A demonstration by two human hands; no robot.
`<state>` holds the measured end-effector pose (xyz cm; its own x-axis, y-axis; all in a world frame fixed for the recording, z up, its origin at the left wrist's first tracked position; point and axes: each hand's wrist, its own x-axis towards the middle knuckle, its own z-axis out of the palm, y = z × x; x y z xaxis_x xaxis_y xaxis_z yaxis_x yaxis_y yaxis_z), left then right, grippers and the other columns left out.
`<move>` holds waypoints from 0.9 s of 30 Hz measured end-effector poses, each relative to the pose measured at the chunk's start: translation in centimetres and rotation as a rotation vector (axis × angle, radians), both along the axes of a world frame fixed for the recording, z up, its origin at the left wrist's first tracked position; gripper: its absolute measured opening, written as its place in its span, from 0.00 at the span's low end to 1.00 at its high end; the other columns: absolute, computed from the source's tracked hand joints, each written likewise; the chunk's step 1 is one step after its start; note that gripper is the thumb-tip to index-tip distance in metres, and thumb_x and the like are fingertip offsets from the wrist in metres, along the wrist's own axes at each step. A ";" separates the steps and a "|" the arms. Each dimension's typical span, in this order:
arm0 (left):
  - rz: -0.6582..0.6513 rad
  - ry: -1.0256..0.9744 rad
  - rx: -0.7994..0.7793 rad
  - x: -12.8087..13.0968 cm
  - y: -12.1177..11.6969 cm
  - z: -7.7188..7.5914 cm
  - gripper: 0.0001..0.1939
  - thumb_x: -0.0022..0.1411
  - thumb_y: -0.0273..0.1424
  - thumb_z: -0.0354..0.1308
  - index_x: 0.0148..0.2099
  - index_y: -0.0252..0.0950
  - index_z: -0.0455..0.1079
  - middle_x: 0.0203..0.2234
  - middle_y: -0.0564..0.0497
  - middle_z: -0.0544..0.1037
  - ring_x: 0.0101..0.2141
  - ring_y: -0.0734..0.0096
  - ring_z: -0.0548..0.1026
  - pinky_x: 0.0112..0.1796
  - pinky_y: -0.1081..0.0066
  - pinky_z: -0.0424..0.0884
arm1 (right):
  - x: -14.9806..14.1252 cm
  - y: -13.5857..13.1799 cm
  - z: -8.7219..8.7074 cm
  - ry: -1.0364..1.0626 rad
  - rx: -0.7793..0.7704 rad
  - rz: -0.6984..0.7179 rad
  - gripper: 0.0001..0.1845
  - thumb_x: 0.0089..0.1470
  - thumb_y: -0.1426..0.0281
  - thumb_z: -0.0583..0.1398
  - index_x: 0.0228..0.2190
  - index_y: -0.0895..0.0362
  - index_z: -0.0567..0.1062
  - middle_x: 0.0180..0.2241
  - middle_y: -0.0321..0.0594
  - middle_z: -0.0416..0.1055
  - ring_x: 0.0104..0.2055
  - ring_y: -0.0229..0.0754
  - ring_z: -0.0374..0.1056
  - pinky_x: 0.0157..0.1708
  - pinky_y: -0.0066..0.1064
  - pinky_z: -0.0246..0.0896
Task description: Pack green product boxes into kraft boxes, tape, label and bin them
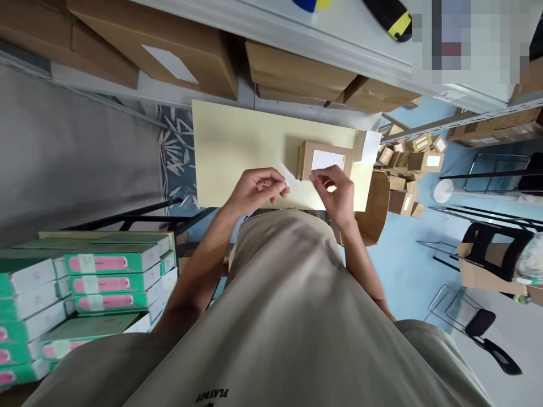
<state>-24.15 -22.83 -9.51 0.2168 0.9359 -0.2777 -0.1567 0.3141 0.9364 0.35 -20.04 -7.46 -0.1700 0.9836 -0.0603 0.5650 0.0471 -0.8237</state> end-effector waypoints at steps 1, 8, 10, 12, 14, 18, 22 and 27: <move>-0.003 0.016 0.009 -0.2 -0.1 -0.1 0.18 0.64 0.46 0.73 0.37 0.36 0.79 0.31 0.45 0.85 0.33 0.63 0.85 0.25 0.73 0.76 | -1.0 -0.6 0.8 0.027 -0.007 0.061 0.14 0.73 0.53 0.67 0.42 0.49 0.86 0.41 0.41 0.81 0.40 0.43 0.77 0.40 0.38 0.78; -0.080 0.147 0.111 -1.9 -0.6 -0.2 0.14 0.68 0.43 0.67 0.40 0.37 0.81 0.34 0.47 0.85 0.36 0.65 0.84 0.29 0.73 0.77 | -5.8 -2.8 3.3 -0.070 0.022 0.173 0.07 0.73 0.64 0.67 0.41 0.51 0.86 0.40 0.38 0.79 0.33 0.38 0.73 0.35 0.34 0.72; -0.104 0.173 0.141 -2.4 -0.6 -0.3 0.12 0.68 0.40 0.66 0.40 0.37 0.81 0.34 0.48 0.85 0.36 0.67 0.83 0.30 0.74 0.76 | -6.4 -2.8 3.2 -0.112 0.005 0.164 0.07 0.72 0.67 0.66 0.40 0.51 0.85 0.39 0.38 0.79 0.34 0.39 0.74 0.36 0.34 0.72; -0.118 0.191 0.163 -2.9 -0.6 -0.6 0.10 0.66 0.38 0.65 0.39 0.37 0.81 0.35 0.48 0.85 0.36 0.67 0.82 0.31 0.74 0.75 | -6.8 -2.7 3.0 -0.142 -0.025 0.159 0.06 0.70 0.69 0.65 0.38 0.52 0.83 0.39 0.38 0.78 0.34 0.39 0.74 0.36 0.34 0.71; -0.119 0.231 0.179 -3.5 -0.4 -1.5 0.07 0.64 0.35 0.65 0.38 0.38 0.81 0.34 0.49 0.85 0.36 0.66 0.82 0.32 0.72 0.75 | -7.0 -2.5 2.7 -0.156 -0.052 0.147 0.06 0.69 0.69 0.64 0.36 0.52 0.80 0.38 0.38 0.78 0.35 0.40 0.75 0.37 0.34 0.71; -0.084 0.445 0.161 -6.1 0.6 -5.2 0.02 0.55 0.28 0.67 0.32 0.40 0.78 0.32 0.50 0.84 0.34 0.62 0.80 0.36 0.67 0.74 | -6.5 -2.3 1.9 -0.118 -0.083 0.080 0.05 0.68 0.67 0.63 0.36 0.51 0.77 0.37 0.38 0.77 0.36 0.41 0.75 0.39 0.36 0.72; 0.020 0.706 0.022 -12.1 1.8 -9.9 0.06 0.54 0.25 0.69 0.30 0.42 0.76 0.28 0.52 0.82 0.37 0.58 0.80 0.44 0.64 0.70 | -4.6 -2.4 1.7 -0.004 -0.160 -0.063 0.11 0.69 0.58 0.64 0.37 0.51 0.75 0.35 0.37 0.76 0.35 0.41 0.75 0.33 0.34 0.72; 0.325 1.054 -0.248 -24.3 2.3 -13.7 0.10 0.66 0.31 0.68 0.33 0.40 0.70 0.26 0.55 0.74 0.43 0.60 0.74 0.56 0.62 0.68 | -2.3 -2.7 2.3 0.114 -0.186 -0.312 0.20 0.67 0.48 0.67 0.37 0.51 0.76 0.29 0.34 0.74 0.29 0.40 0.76 0.26 0.31 0.71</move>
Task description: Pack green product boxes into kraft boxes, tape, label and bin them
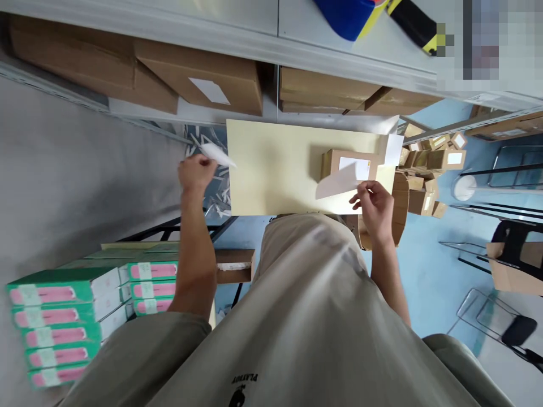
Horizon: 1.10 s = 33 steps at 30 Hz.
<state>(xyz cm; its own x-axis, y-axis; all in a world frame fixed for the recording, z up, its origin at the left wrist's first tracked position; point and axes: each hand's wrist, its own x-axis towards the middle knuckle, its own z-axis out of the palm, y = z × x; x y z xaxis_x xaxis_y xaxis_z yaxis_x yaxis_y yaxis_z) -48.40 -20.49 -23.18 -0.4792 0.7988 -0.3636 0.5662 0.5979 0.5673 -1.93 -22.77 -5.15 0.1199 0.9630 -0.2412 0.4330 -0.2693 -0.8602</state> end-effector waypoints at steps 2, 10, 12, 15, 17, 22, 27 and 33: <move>0.100 0.025 -0.013 -4.3 0.1 -0.8 0.17 0.71 0.34 0.68 0.34 0.40 0.63 0.30 0.53 0.75 0.50 0.59 0.74 0.64 0.58 0.66 | 0.6 -0.1 0.1 0.005 0.014 -0.065 0.20 0.66 0.48 0.67 0.37 0.52 0.77 0.28 0.34 0.74 0.28 0.40 0.76 0.26 0.31 0.72; 0.066 -0.178 -0.012 1.9 1.3 -0.1 0.15 0.65 0.38 0.72 0.38 0.39 0.68 0.42 0.46 0.85 0.55 0.54 0.80 0.63 0.55 0.71 | 1.9 0.3 -1.9 -0.013 0.024 -0.081 0.19 0.65 0.50 0.67 0.36 0.52 0.77 0.29 0.35 0.75 0.29 0.41 0.77 0.25 0.32 0.72; -0.013 -0.436 0.128 9.4 1.0 1.6 0.13 0.64 0.41 0.71 0.41 0.38 0.77 0.46 0.46 0.87 0.50 0.59 0.83 0.58 0.58 0.75 | 2.0 0.4 -2.6 -0.062 0.057 -0.045 0.17 0.67 0.51 0.66 0.37 0.52 0.76 0.31 0.36 0.76 0.31 0.41 0.77 0.27 0.32 0.73; -0.119 -0.836 0.195 20.6 -0.2 5.3 0.19 0.57 0.47 0.76 0.39 0.37 0.80 0.47 0.41 0.88 0.50 0.57 0.85 0.55 0.57 0.80 | 2.3 0.5 -3.3 -0.143 0.147 0.069 0.14 0.71 0.54 0.64 0.39 0.51 0.76 0.37 0.38 0.78 0.35 0.41 0.77 0.31 0.33 0.74; -0.124 -1.000 0.157 26.5 -1.1 7.9 0.24 0.56 0.50 0.79 0.40 0.37 0.79 0.50 0.39 0.88 0.50 0.56 0.86 0.54 0.57 0.81 | 2.7 0.3 -3.6 -0.191 0.195 0.160 0.12 0.73 0.56 0.62 0.39 0.50 0.76 0.40 0.39 0.78 0.36 0.41 0.76 0.34 0.34 0.75; 0.030 -1.105 0.097 33.9 -2.0 11.1 0.30 0.56 0.54 0.79 0.46 0.39 0.73 0.52 0.44 0.86 0.48 0.61 0.86 0.50 0.60 0.84 | 4.4 -0.6 -4.4 -0.282 0.212 0.401 0.08 0.75 0.63 0.60 0.43 0.50 0.80 0.42 0.41 0.79 0.38 0.41 0.77 0.36 0.34 0.74; 0.164 -1.025 0.073 36.4 -2.2 10.6 0.26 0.57 0.52 0.76 0.43 0.40 0.70 0.43 0.49 0.85 0.42 0.64 0.84 0.42 0.67 0.82 | 6.7 -0.6 -4.7 -0.100 0.120 0.592 0.08 0.74 0.65 0.64 0.49 0.50 0.84 0.48 0.41 0.82 0.37 0.40 0.78 0.38 0.34 0.74; 0.166 -1.007 0.036 37.7 -2.0 10.9 0.29 0.59 0.55 0.73 0.50 0.41 0.72 0.45 0.46 0.88 0.50 0.55 0.86 0.44 0.63 0.84 | 12.3 2.6 -6.8 0.113 0.001 0.169 0.09 0.71 0.61 0.65 0.40 0.51 0.85 0.42 0.39 0.83 0.34 0.40 0.74 0.36 0.35 0.74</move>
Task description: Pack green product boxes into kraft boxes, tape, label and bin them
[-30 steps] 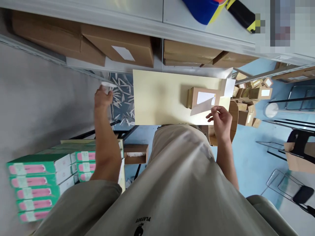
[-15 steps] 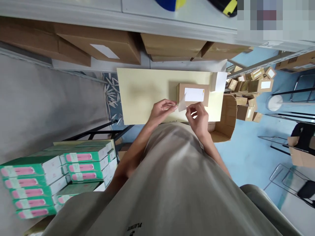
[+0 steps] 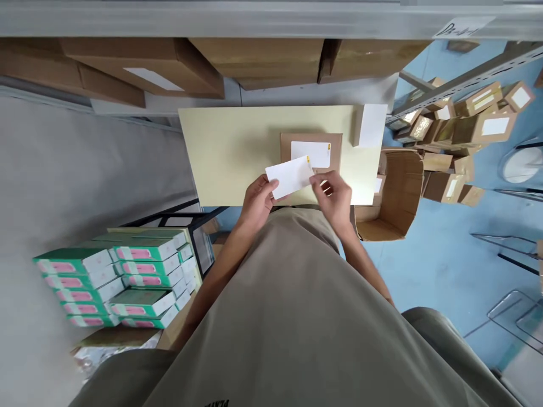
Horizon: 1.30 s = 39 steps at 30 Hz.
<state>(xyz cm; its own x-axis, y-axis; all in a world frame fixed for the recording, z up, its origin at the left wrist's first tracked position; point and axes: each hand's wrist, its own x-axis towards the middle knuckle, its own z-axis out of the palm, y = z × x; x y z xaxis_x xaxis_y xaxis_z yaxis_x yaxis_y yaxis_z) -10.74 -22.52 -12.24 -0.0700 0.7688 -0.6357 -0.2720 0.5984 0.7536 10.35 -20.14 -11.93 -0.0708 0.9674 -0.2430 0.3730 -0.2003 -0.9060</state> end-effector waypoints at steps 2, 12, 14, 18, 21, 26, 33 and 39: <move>-0.012 -0.007 -0.002 0.3 0.1 0.4 0.30 0.59 0.55 0.73 0.52 0.41 0.74 0.47 0.44 0.88 0.52 0.53 0.86 0.45 0.62 0.85 | 1.9 1.4 -1.6 0.015 -0.082 -0.070 0.12 0.68 0.57 0.68 0.39 0.52 0.85 0.41 0.39 0.83 0.32 0.39 0.72 0.34 0.35 0.73; -0.024 0.042 0.012 2.1 0.2 -0.8 0.25 0.58 0.51 0.72 0.48 0.41 0.75 0.47 0.45 0.87 0.54 0.52 0.85 0.51 0.58 0.83 | 4.5 3.3 -4.6 0.205 -0.267 -0.013 0.22 0.59 0.47 0.72 0.33 0.54 0.82 0.33 0.37 0.80 0.27 0.35 0.64 0.27 0.31 0.68; 0.015 0.108 -0.001 2.3 0.1 -2.0 0.23 0.58 0.50 0.72 0.46 0.42 0.74 0.49 0.46 0.86 0.57 0.55 0.83 0.55 0.60 0.81 | 4.1 2.4 -3.4 0.142 -0.182 -0.013 0.17 0.64 0.53 0.69 0.33 0.53 0.80 0.33 0.36 0.79 0.29 0.36 0.66 0.31 0.32 0.69; 0.031 0.271 -0.031 2.0 -0.2 -4.7 0.22 0.60 0.52 0.69 0.48 0.43 0.75 0.48 0.47 0.85 0.57 0.61 0.82 0.55 0.65 0.78 | 2.7 -0.8 -0.6 -0.018 0.058 0.244 0.06 0.69 0.67 0.63 0.37 0.51 0.80 0.40 0.37 0.80 0.31 0.37 0.70 0.35 0.32 0.68; 0.059 0.274 -0.018 1.3 -0.4 -6.1 0.26 0.58 0.53 0.71 0.50 0.42 0.77 0.44 0.48 0.85 0.49 0.64 0.83 0.50 0.68 0.77 | 2.0 -3.2 0.5 -0.130 0.178 0.455 0.08 0.71 0.70 0.61 0.40 0.50 0.81 0.42 0.38 0.82 0.30 0.37 0.71 0.32 0.32 0.64; 0.055 0.322 -0.012 0.8 0.0 -6.7 0.28 0.54 0.53 0.76 0.48 0.39 0.81 0.40 0.48 0.86 0.43 0.65 0.80 0.45 0.68 0.75 | 2.7 -3.6 -0.2 -0.148 0.176 0.392 0.07 0.73 0.68 0.61 0.41 0.52 0.81 0.41 0.38 0.80 0.30 0.36 0.72 0.32 0.31 0.65; -0.084 0.278 -0.010 1.5 2.1 -6.3 0.23 0.57 0.52 0.77 0.42 0.39 0.81 0.40 0.46 0.86 0.44 0.62 0.82 0.44 0.67 0.78 | 4.3 -0.6 -0.9 -0.031 0.136 0.192 0.13 0.73 0.59 0.65 0.37 0.52 0.79 0.37 0.37 0.78 0.27 0.37 0.68 0.33 0.34 0.69; -0.115 0.407 -0.003 1.1 5.4 -7.9 0.14 0.65 0.43 0.71 0.42 0.37 0.81 0.38 0.46 0.86 0.40 0.64 0.81 0.40 0.70 0.77 | 5.3 3.1 -5.5 -0.012 -0.048 -0.041 0.30 0.68 0.38 0.64 0.35 0.52 0.79 0.34 0.39 0.79 0.32 0.42 0.72 0.38 0.37 0.72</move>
